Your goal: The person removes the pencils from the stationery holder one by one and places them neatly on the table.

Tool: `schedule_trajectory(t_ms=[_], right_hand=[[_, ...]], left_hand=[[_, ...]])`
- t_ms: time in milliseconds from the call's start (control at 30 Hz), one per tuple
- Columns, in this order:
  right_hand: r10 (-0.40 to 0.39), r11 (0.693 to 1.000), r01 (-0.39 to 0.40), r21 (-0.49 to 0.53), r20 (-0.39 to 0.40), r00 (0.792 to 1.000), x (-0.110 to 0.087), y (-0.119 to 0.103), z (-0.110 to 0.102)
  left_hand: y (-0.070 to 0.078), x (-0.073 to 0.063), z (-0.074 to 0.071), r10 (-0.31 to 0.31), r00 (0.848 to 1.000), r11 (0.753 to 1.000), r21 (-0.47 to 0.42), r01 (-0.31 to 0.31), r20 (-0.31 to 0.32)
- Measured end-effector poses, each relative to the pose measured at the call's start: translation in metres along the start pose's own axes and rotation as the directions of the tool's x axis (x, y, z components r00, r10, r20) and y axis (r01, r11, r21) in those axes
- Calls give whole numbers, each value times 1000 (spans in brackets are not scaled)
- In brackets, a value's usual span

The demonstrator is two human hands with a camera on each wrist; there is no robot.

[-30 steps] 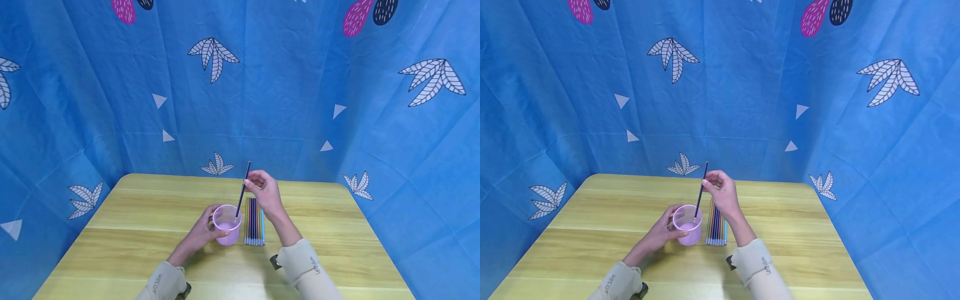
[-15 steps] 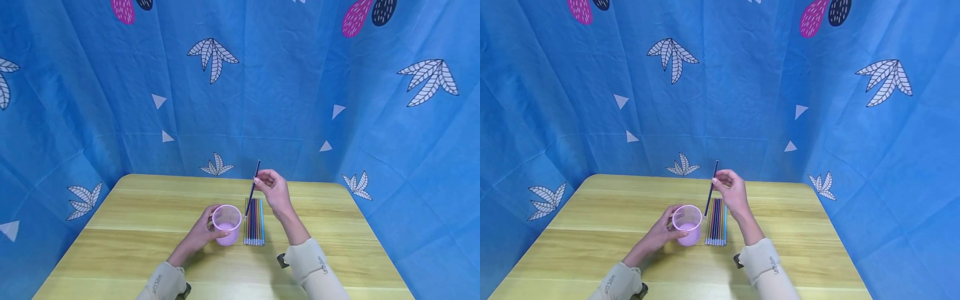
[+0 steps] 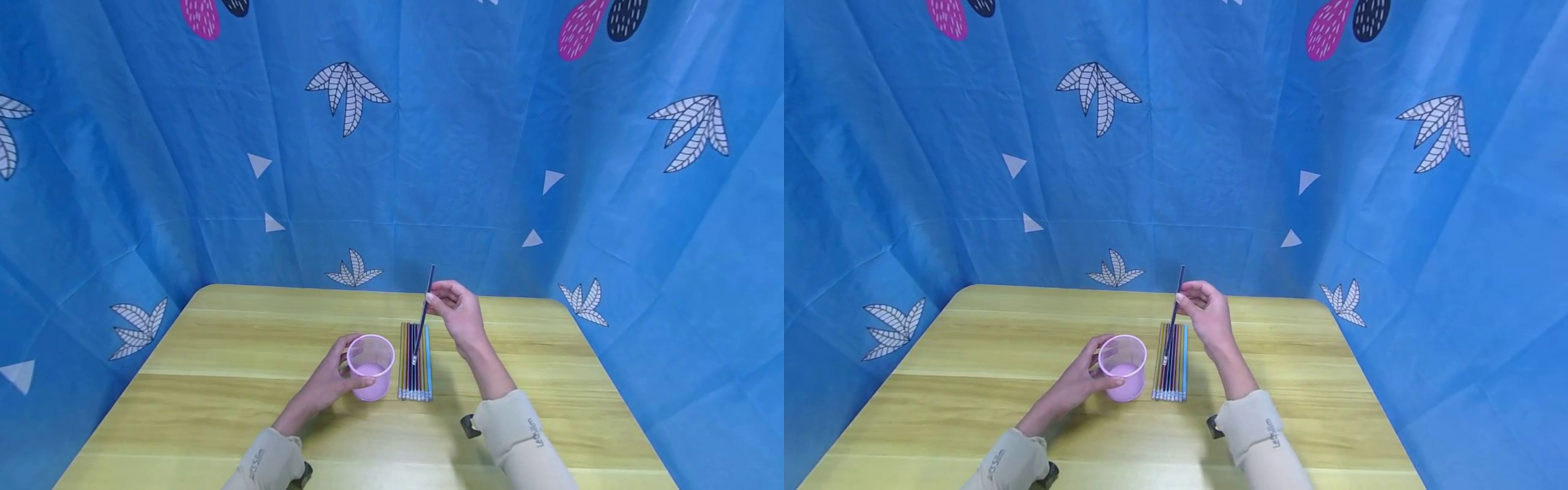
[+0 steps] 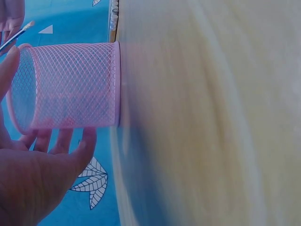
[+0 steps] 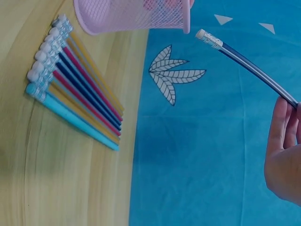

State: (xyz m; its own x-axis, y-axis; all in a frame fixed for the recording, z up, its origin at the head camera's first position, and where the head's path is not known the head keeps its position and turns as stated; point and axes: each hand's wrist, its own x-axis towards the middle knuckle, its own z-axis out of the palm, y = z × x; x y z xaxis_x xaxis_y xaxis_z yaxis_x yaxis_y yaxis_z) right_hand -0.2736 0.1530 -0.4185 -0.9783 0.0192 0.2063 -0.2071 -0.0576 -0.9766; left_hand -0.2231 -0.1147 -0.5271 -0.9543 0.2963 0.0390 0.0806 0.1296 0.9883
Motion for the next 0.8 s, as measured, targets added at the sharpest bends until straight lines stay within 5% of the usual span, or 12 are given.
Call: schedule_trajectory(t_ms=[800], right_hand=[[167,977,-177,-120,-89,982,7,28,-31]], left_hand=[[-1,2,0,-19,1000,1000,14,19,-4]])
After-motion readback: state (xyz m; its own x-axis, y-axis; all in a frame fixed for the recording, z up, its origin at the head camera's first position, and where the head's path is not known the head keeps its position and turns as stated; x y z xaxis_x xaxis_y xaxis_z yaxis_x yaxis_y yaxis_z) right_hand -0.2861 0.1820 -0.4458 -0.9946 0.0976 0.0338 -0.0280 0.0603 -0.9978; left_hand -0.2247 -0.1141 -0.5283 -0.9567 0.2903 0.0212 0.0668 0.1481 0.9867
